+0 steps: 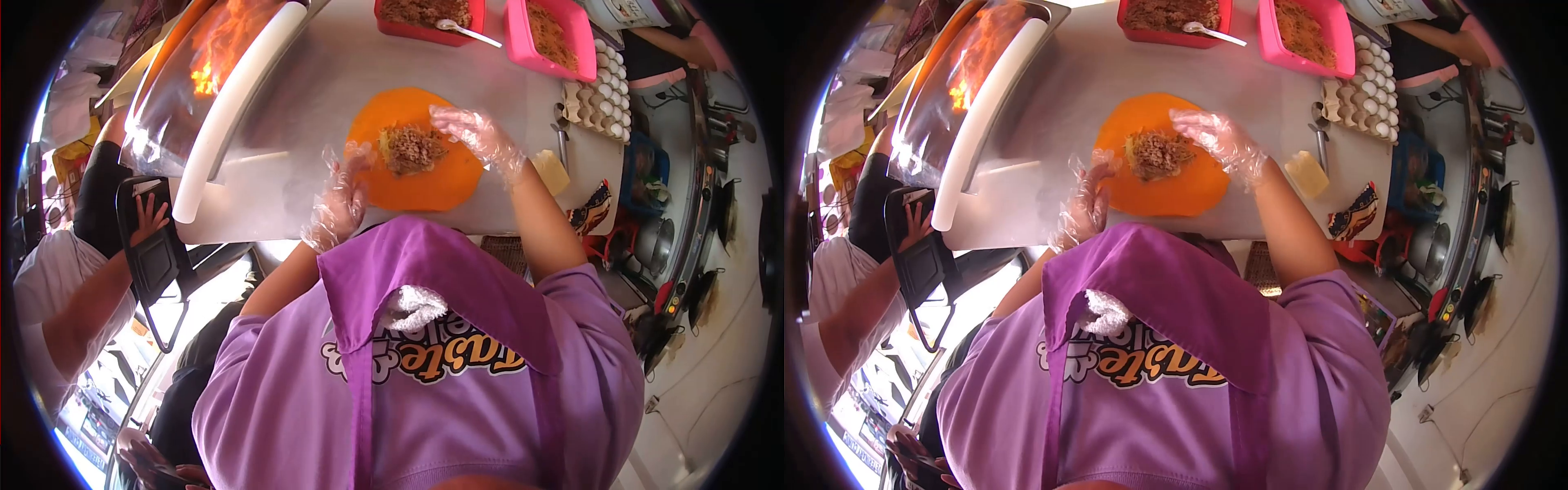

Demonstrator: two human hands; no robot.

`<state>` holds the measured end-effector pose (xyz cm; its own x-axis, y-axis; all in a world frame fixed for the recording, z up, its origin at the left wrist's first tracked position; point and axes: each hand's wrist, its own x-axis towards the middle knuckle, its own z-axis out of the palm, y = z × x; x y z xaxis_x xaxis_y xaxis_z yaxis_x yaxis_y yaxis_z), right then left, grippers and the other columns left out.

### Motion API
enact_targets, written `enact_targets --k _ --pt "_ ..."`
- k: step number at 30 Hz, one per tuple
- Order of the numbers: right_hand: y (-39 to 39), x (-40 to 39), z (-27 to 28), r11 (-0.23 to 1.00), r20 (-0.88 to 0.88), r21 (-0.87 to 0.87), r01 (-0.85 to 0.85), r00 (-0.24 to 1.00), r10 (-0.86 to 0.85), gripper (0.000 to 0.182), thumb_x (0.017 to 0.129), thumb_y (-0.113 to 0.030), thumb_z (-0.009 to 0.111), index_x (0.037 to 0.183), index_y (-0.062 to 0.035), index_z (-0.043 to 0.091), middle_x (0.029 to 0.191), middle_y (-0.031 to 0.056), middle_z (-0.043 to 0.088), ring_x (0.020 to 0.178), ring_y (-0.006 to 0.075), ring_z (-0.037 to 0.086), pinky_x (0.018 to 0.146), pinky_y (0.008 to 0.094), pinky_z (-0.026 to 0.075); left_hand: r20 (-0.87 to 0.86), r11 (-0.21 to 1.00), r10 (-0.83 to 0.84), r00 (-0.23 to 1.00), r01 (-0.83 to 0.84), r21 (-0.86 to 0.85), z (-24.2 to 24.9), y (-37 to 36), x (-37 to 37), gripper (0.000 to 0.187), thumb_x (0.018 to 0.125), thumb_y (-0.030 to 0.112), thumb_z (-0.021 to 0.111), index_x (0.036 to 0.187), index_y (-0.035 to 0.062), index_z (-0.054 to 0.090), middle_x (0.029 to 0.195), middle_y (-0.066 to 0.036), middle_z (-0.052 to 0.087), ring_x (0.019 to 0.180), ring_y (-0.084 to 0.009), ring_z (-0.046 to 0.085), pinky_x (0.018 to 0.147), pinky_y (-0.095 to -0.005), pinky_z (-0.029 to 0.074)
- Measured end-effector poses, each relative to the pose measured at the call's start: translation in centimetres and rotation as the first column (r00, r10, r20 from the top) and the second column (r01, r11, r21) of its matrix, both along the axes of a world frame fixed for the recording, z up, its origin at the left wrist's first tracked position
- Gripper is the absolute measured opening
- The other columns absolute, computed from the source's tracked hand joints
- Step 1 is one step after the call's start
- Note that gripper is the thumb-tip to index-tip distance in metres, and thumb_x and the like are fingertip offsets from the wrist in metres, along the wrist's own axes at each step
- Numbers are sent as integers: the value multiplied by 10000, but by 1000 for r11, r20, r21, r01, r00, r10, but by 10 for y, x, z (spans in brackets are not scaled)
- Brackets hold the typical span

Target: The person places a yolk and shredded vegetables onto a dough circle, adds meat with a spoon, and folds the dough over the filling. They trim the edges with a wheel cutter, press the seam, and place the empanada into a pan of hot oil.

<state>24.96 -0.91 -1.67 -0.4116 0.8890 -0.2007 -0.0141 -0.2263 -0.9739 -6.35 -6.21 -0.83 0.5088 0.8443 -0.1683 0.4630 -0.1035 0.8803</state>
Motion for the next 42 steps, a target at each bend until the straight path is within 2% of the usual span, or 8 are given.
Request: enact_targets --k 2,5,8,19,25,38,40,42 --pt "-25 15 -32 897 28 -155 414 910 -415 284 854 -57 576 1114 45 629 1207 154 608 1055 239 600 928 308 465 11 998 58 998 -58 -4 -8 -3 1 475 936 105 394 1396 4 335 1385 -204 456 1329 -357 382 1136 -440 209" --pt "-65 3 -44 833 573 510 215 637 -516 329 753 45 570 1074 32 641 1117 181 619 1001 292 611 871 340 492 159 990 133 978 -140 34 -24 0 6 598 900 75 417 1462 36 218 1396 -226 428 1350 -450 291 1135 -527 111" --pt "-82 -35 -29 833 710 513 208 443 -548 393 705 78 552 1081 13 646 1021 198 619 950 337 610 818 371 503 -52 940 71 996 -50 338 -26 12 18 620 910 123 413 1467 -2 169 1427 -230 387 1355 -462 269 1110 -557 144" --pt "-60 -43 -41 846 521 457 275 688 -505 356 788 86 489 1098 17 649 1048 176 660 1008 285 625 881 324 495 -379 929 -111 919 231 289 -9 32 52 758 871 207 396 1476 -43 15 1460 -343 224 1391 -461 163 1130 -561 -7" --pt "-49 -41 -14 823 232 90 560 792 -564 274 764 79 556 991 -9 682 967 159 678 944 261 652 862 318 516 -61 899 -122 991 136 416 -11 39 27 746 845 192 435 1466 -58 107 1480 -261 279 1395 -442 185 1139 -556 -10" --pt "-46 -47 9 791 220 509 339 838 -500 238 729 147 600 875 -33 656 896 89 631 763 135 617 736 273 532 -374 946 64 925 63 317 -22 39 54 1061 725 317 749 1497 47 73 1504 -190 271 1389 -432 213 1145 -516 156" --pt "-44 -47 20 767 -90 -287 573 781 -618 226 751 140 610 901 -24 651 916 97 623 800 139 626 783 285 541 -263 924 22 965 81 373 -27 43 49 1002 762 305 718 1495 44 88 1500 -205 272 1381 -450 219 1142 -502 174" --pt "-49 -43 20 820 -19 -79 567 821 -570 222 787 134 590 939 -20 641 1004 119 627 871 180 634 798 313 544 -157 918 10 988 53 394 -26 40 34 943 790 264 682 1491 30 95 1496 -213 276 1375 -452 230 1139 -503 182"
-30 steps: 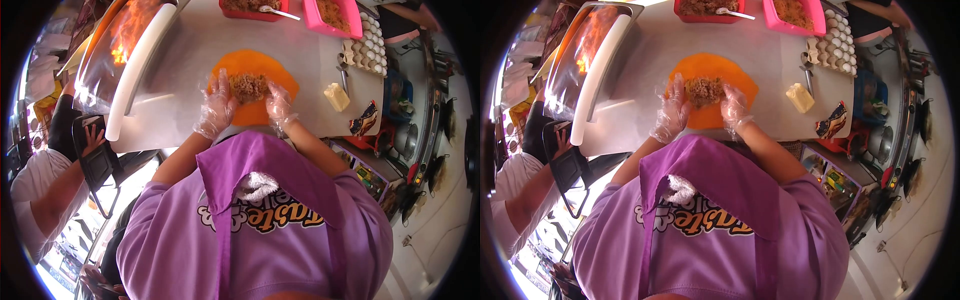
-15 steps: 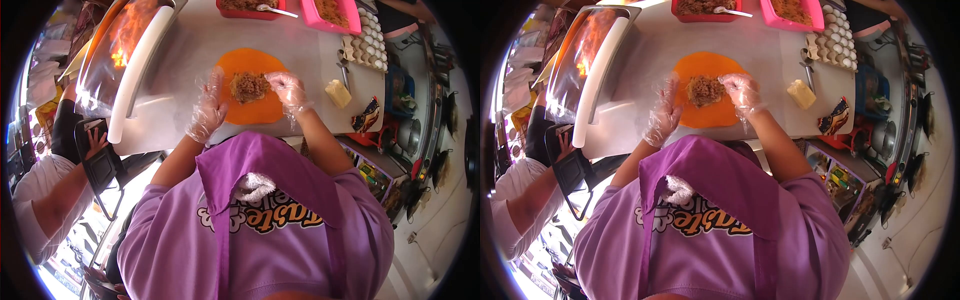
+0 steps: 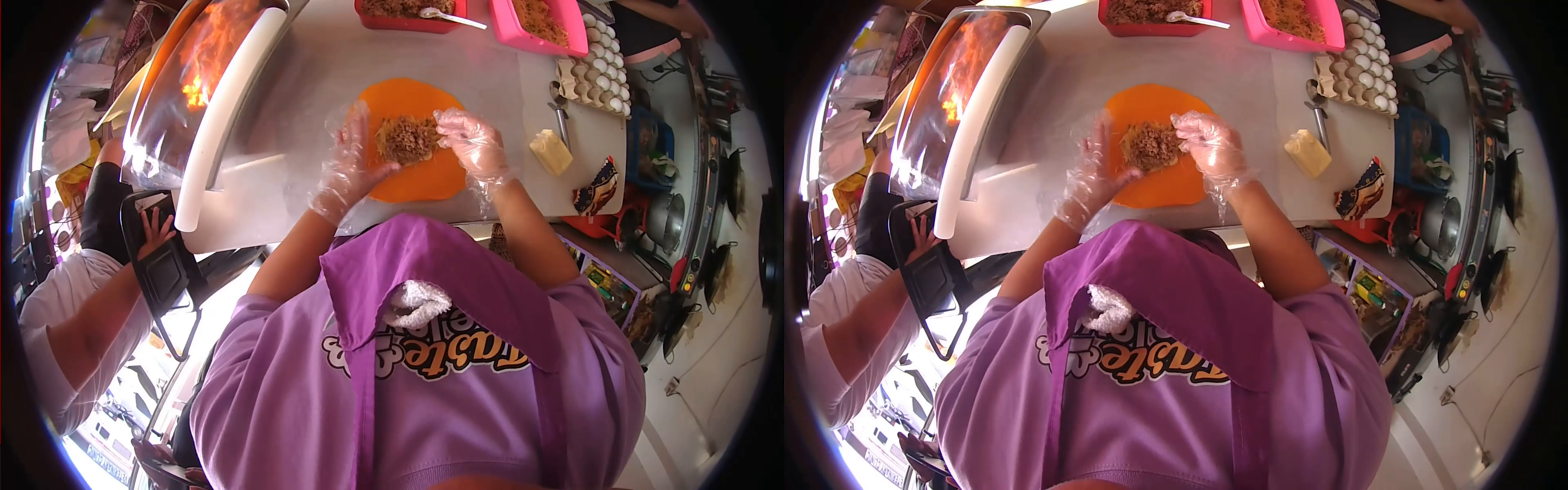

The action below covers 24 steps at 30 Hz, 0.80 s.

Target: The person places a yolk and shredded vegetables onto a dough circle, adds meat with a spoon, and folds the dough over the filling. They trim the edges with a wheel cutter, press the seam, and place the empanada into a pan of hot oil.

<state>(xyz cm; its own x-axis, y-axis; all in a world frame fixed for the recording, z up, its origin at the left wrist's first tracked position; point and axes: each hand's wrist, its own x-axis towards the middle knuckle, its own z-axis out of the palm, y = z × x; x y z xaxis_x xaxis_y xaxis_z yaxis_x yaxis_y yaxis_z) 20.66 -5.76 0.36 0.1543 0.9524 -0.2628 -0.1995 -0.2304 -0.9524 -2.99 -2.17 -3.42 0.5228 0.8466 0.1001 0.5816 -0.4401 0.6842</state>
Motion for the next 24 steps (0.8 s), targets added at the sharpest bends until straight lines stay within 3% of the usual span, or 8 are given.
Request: enact_targets --k 4,8,10,16,18,21,23,24 --pt "1 2 4 928 464 334 -162 886 -12 194 790 93 606 940 -23 644 950 112 637 816 165 643 754 286 531 112 998 -19 993 25 -51 7 -11 -28 768 850 129 546 1472 -18 121 1488 -232 281 1370 -437 252 1144 -520 157" --pt "-1 -5 3 950 537 273 -153 843 -18 233 800 107 570 978 -23 646 937 110 632 795 175 637 734 279 524 -103 990 32 994 -46 -136 3 -38 -26 764 876 68 477 1488 5 24 1517 -198 248 1419 -353 196 1168 -476 50" --pt "0 -5 4 867 714 375 -327 699 -45 259 803 107 552 1010 -16 647 921 110 628 788 186 629 737 277 518 -159 996 -14 987 28 84 4 -46 -20 743 814 50 496 1468 -17 150 1478 -237 297 1351 -435 287 1146 -531 141" --pt "-6 -13 -2 935 269 354 -32 961 -69 256 791 88 595 1021 -4 658 972 93 632 773 199 620 743 285 508 -11 991 -118 993 117 -71 -25 -51 -26 706 841 57 502 1479 59 200 1458 -254 324 1331 -409 347 1133 -537 187" --pt "-10 -6 -3 947 354 314 -66 934 -52 237 796 84 599 1007 -3 664 967 86 631 766 186 615 744 279 507 78 989 -141 987 145 -37 -12 -46 -25 672 878 83 507 1480 60 209 1448 -248 352 1329 -400 359 1130 -523 204" --pt "-6 -5 6 972 459 197 -127 888 23 195 807 71 608 976 -3 673 954 76 635 763 161 612 745 273 505 346 813 359 867 -108 -572 33 -42 -9 570 955 225 443 1459 34 258 1410 -221 421 1342 -338 361 1137 -467 202" --pt "-3 -5 11 980 474 120 -161 876 86 171 814 62 611 959 -2 676 947 74 640 768 150 614 746 273 505 316 504 689 652 -118 -856 49 -42 -5 544 1006 320 400 1445 17 291 1385 -202 467 1350 -297 363 1142 -429 201" --pt "-4 -2 12 951 625 184 -248 777 81 165 819 56 613 960 0 676 945 71 650 790 142 625 747 269 507 315 503 690 651 -120 -856 47 -40 -7 544 1006 320 400 1445 17 291 1385 -202 467 1350 -297 363 1142 -429 201"
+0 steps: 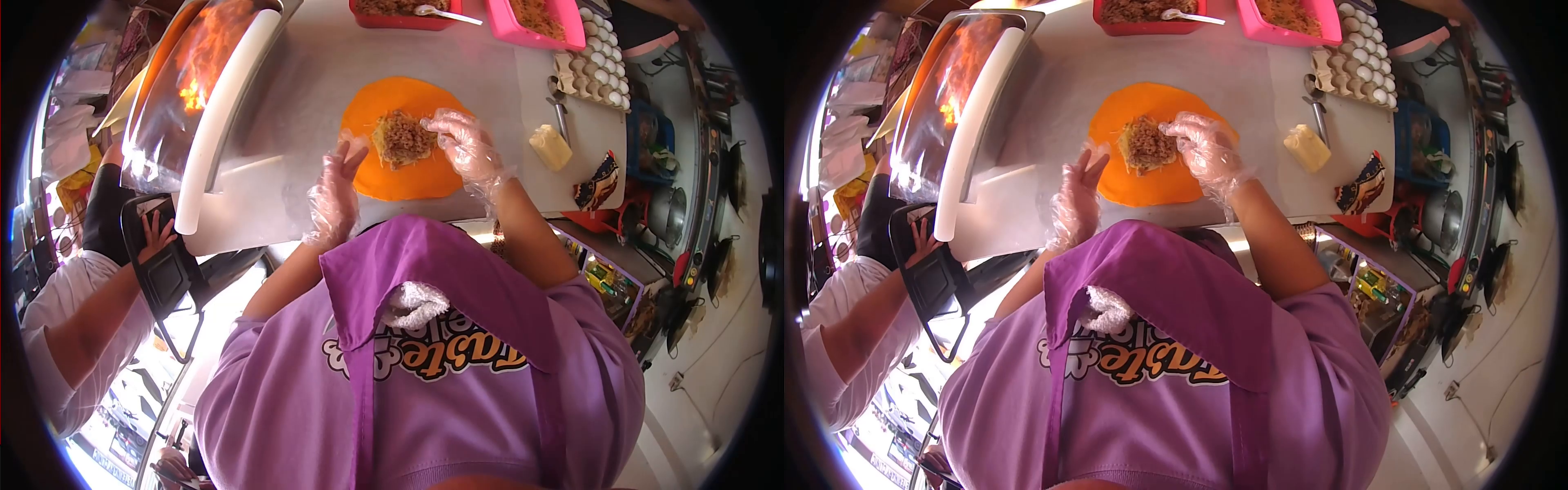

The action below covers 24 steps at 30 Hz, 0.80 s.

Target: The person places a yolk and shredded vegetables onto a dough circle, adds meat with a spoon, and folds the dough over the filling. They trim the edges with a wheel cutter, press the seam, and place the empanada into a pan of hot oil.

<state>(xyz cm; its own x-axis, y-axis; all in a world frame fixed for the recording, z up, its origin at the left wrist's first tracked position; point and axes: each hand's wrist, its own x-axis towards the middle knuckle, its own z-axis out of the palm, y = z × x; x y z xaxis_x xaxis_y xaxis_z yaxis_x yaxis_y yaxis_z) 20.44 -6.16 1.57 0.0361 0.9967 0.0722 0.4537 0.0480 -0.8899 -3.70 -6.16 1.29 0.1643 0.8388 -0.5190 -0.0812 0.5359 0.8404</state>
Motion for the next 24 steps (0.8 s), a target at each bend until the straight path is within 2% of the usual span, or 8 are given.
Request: enact_targets --k 2,4,8,13,16,17,19,24 --pt "1 6 2 993 174 98 -73 983 55 158 824 51 615 962 2 675 943 69 660 811 133 636 748 265 509 523 927 333 784 -171 -333 -8 11 -7 545 1011 328 362 1427 -20 301 1384 -215 461 1360 -286 349 1150 -387 178" --pt "0 8 4 943 -421 -326 60 884 -202 130 824 51 622 945 30 662 949 82 655 860 142 639 759 257 503 557 912 356 750 -149 -381 -4 14 -12 553 1011 337 342 1434 -13 279 1421 -210 416 1358 -286 349 1133 -382 226" --pt "-11 4 -11 987 -350 -89 132 924 -155 65 844 -6 638 890 39 649 902 78 641 870 129 625 761 251 489 361 990 117 925 -80 -117 -9 13 -17 529 1001 244 405 1426 -33 254 1374 -217 452 1317 -275 404 1089 -358 328" --pt "-7 -10 19 908 1 -408 98 994 -106 53 853 -32 635 845 18 652 930 134 641 953 230 632 891 327 486 329 961 240 913 -176 -212 0 11 -21 411 976 123 485 1324 -72 384 1204 -185 554 1127 -242 555 978 -319 441" --pt "-12 -5 10 997 -72 -79 0 997 -5 87 846 10 606 919 12 653 989 153 642 1063 289 598 949 351 461 181 967 39 983 9 -256 -6 9 -53 304 930 88 568 1200 -43 521 1085 -128 585 969 -216 591 905 -303 460" --pt "-13 -3 11 997 -72 -78 -1 997 -5 87 846 10 606 919 12 653 989 153 642 1063 289 598 949 351 461 -113 958 -281 953 286 33 -4 2 -65 284 919 156 589 1154 -1 565 1052 -114 594 956 -223 585 887 -320 456" --pt "-13 1 16 996 94 87 -18 996 10 196 848 13 585 1037 -6 634 1063 147 639 1131 313 559 949 365 456 -767 501 -472 435 848 173 5 -1 -82 580 721 252 742 1260 162 546 1115 -102 576 1026 -270 554 892 -445 430" --pt "-23 4 -5 999 94 30 34 995 -37 320 829 -6 616 1141 -77 619 1184 180 585 1145 331 543 958 386 450 -919 279 -377 -118 931 -234 -19 -44 -101 805 790 340 653 1485 276 253 1432 -104 361 1311 -282 375 1028 -619 276"
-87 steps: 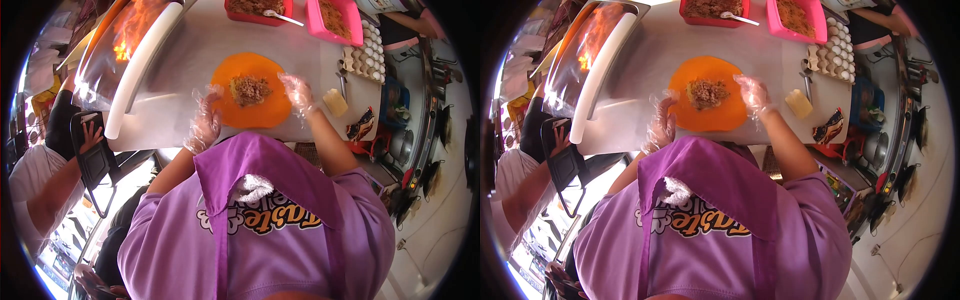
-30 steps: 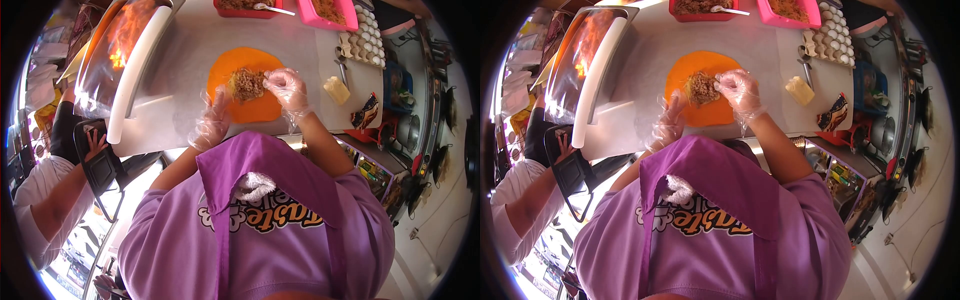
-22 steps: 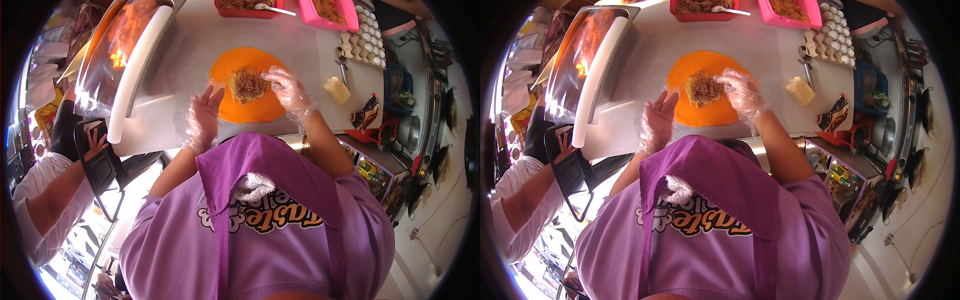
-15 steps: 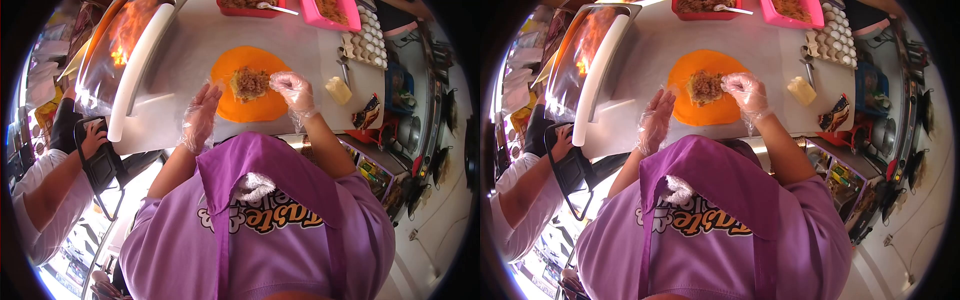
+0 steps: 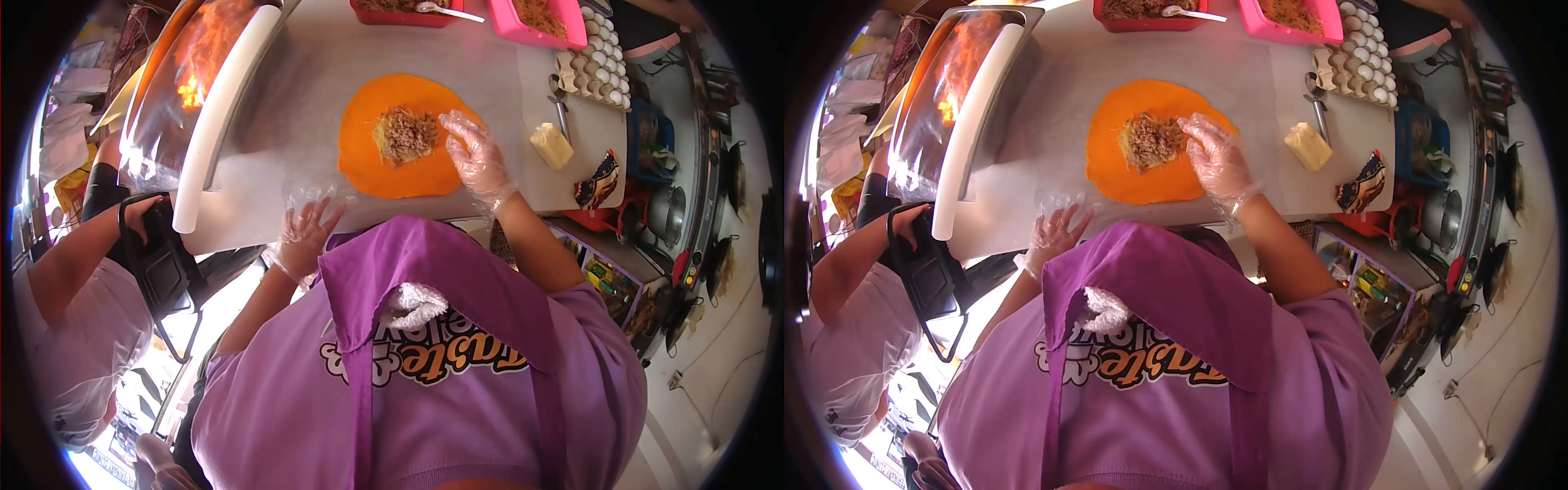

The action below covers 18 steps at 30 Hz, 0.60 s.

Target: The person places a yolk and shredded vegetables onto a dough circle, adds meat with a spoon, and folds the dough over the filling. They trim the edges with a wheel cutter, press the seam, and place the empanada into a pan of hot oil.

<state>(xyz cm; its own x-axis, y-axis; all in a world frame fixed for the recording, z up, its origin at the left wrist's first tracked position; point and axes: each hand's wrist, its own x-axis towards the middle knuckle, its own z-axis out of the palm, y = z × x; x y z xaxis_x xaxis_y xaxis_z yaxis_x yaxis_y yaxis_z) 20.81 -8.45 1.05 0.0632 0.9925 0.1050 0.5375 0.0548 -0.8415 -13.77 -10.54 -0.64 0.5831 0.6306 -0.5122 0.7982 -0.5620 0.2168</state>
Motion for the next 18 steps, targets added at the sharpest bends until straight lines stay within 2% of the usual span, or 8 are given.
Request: enact_targets --k 2,4,5,10,12,13,15,18 --pt "-1 -5 -1 1000 116 -3 14 993 -13 330 824 -44 645 1147 -109 628 1226 183 558 1167 331 527 969 399 438 79 981 -96 992 81 174 -18 -8 -5 711 827 388 598 1464 268 305 1437 -78 371 1335 -275 351 1051 -609 265" --pt "-2 -20 5 986 509 156 -64 861 -24 345 801 -197 713 1140 -193 644 1314 182 474 1241 344 455 994 436 394 119 983 -95 988 74 169 -16 -8 1 673 833 387 587 1446 258 340 1422 -67 389 1324 -272 363 1038 -604 278" --pt "-7 -25 -9 988 543 107 -114 839 38 523 739 -371 759 1221 -268 586 1406 163 355 1326 365 323 1023 520 311 163 984 -96 982 68 167 -17 -6 6 638 839 386 577 1427 248 374 1407 -55 407 1313 -270 375 1025 -598 291" --pt "-5 -62 -43 997 521 1 -83 851 70 758 691 -520 748 1351 -324 429 1466 157 233 1377 371 181 1029 603 210 329 972 -185 926 123 201 -12 -4 16 551 838 382 559 1350 196 475 1344 -51 467 1268 -269 408 968 -574 333" --pt "0 -61 -49 985 615 174 -7 782 -103 795 686 -505 777 1355 -279 412 1429 180 272 1346 376 248 1003 569 267 354 962 -221 909 144 233 -8 -3 24 538 834 374 563 1331 183 495 1324 -48 483 1251 -270 421 949 -566 343" --pt "-2 -59 -46 995 544 103 -7 838 -51 715 731 -542 718 1347 -306 442 1479 168 214 1375 392 188 1058 585 202 379 961 -202 903 107 256 -3 -2 31 507 847 386 548 1322 213 505 1306 -39 490 1242 -249 423 972 -558 320" --pt "-6 -53 -29 999 463 42 13 886 -31 731 739 -531 716 1359 -268 435 1462 186 252 1359 397 231 1069 554 222 408 958 -184 894 70 277 -4 1 35 478 861 398 534 1313 244 516 1288 -29 498 1232 -229 424 996 -550 297" --pt "-7 -42 0 996 243 -70 -50 968 66 789 746 -508 718 1392 -184 401 1411 215 342 1317 395 325 1071 488 280 484 887 -335 809 97 451 -9 14 38 455 826 311 581 1264 193 552 1063 -17 594 1010 -227 563 861 -486 410"
